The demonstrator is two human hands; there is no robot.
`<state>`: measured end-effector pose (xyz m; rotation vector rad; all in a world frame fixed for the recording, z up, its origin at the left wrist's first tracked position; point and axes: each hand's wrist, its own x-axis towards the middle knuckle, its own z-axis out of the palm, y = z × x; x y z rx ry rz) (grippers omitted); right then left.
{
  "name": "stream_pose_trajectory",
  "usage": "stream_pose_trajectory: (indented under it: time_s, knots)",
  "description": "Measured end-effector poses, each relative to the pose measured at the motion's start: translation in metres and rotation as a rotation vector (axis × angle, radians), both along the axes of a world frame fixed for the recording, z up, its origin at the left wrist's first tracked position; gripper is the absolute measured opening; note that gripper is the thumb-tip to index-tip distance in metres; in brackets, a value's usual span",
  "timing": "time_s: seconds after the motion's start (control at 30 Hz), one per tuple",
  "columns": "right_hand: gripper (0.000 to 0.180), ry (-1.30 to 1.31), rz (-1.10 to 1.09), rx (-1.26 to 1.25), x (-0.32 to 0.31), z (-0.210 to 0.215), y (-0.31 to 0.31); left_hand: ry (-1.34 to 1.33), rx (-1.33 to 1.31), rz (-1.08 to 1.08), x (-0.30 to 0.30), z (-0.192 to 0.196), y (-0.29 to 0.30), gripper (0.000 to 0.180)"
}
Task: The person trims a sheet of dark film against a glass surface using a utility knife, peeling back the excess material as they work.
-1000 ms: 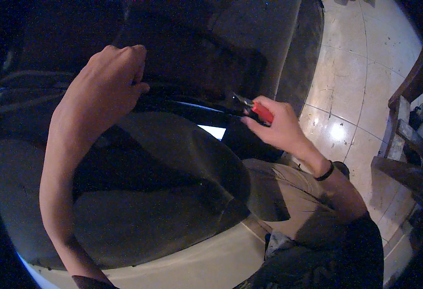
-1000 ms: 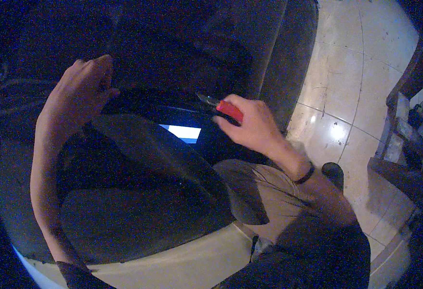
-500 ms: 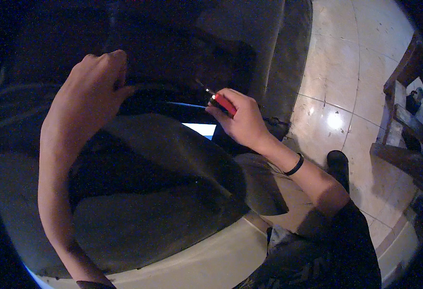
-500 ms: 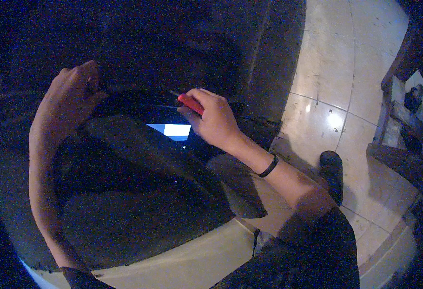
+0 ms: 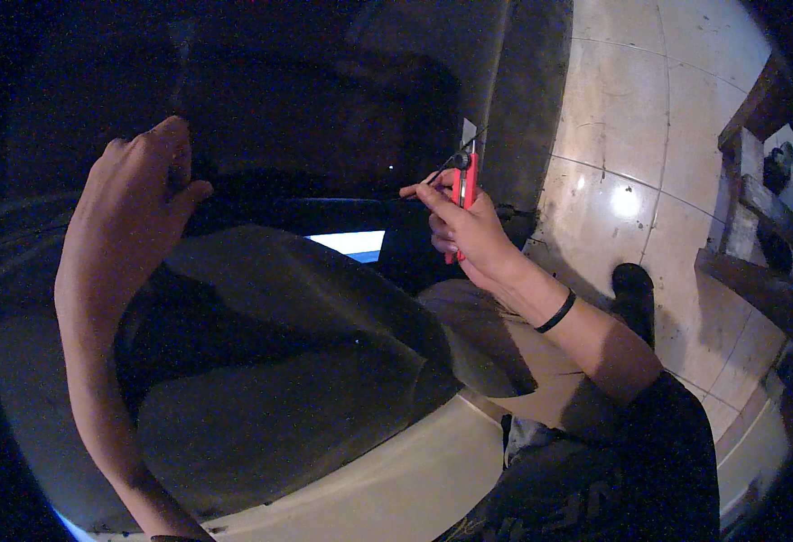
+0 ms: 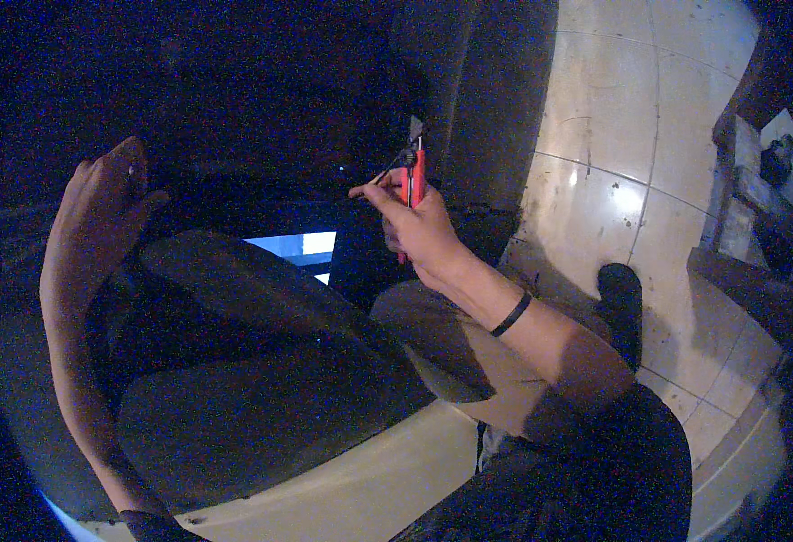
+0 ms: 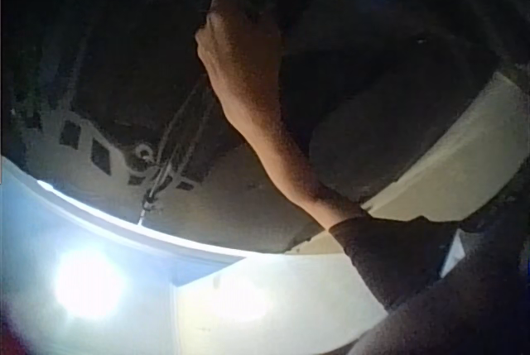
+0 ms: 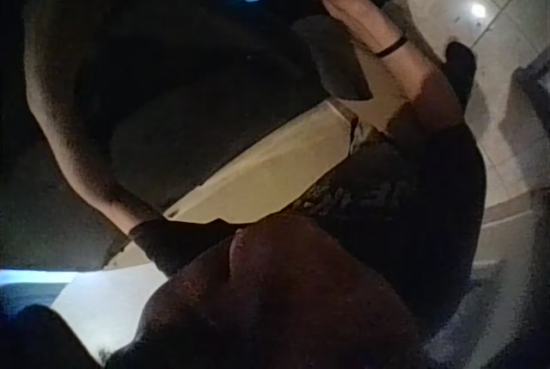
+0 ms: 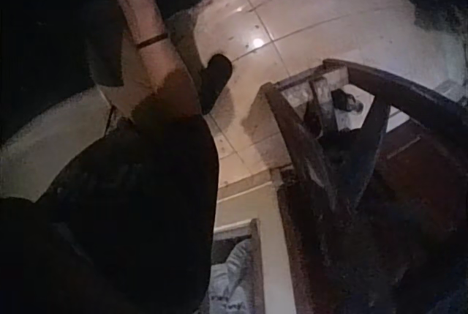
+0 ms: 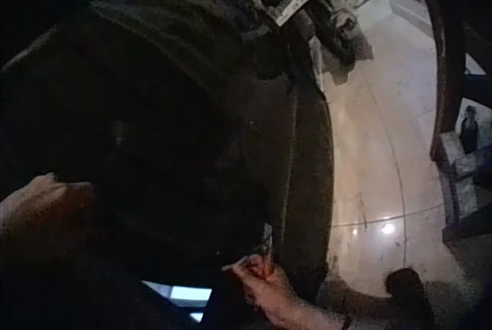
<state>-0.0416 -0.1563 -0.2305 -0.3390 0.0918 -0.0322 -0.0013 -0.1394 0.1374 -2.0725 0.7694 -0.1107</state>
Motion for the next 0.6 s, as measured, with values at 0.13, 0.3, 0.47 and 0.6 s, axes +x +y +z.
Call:
stream_pose_trajectory:
  time_s: [0.13, 0.3, 0.47, 0.6]
  knots:
    - [0.012, 0.025, 0.041, 0.077, -0.001, 0.002, 0.0, 0.012, -0.06, -0.098, 0.002, -0.004, 0.012, 0.029]
    - [0.011, 0.03, -0.008, -0.031, 0.002, 0.008, 0.003, 0.008, -0.089, -0.128, 0.0, -0.007, 0.015, 0.029]
    - [0.013, -0.095, 0.047, 0.024, 0.013, 0.015, -0.001, 0.019, -0.083, -0.145, 0.003, -0.004, 0.018, 0.028]
    - [0.014, -0.129, 0.107, 0.092, 0.018, 0.022, -0.006, 0.047, -0.081, -0.089, 0.007, -0.004, 0.018, 0.026]
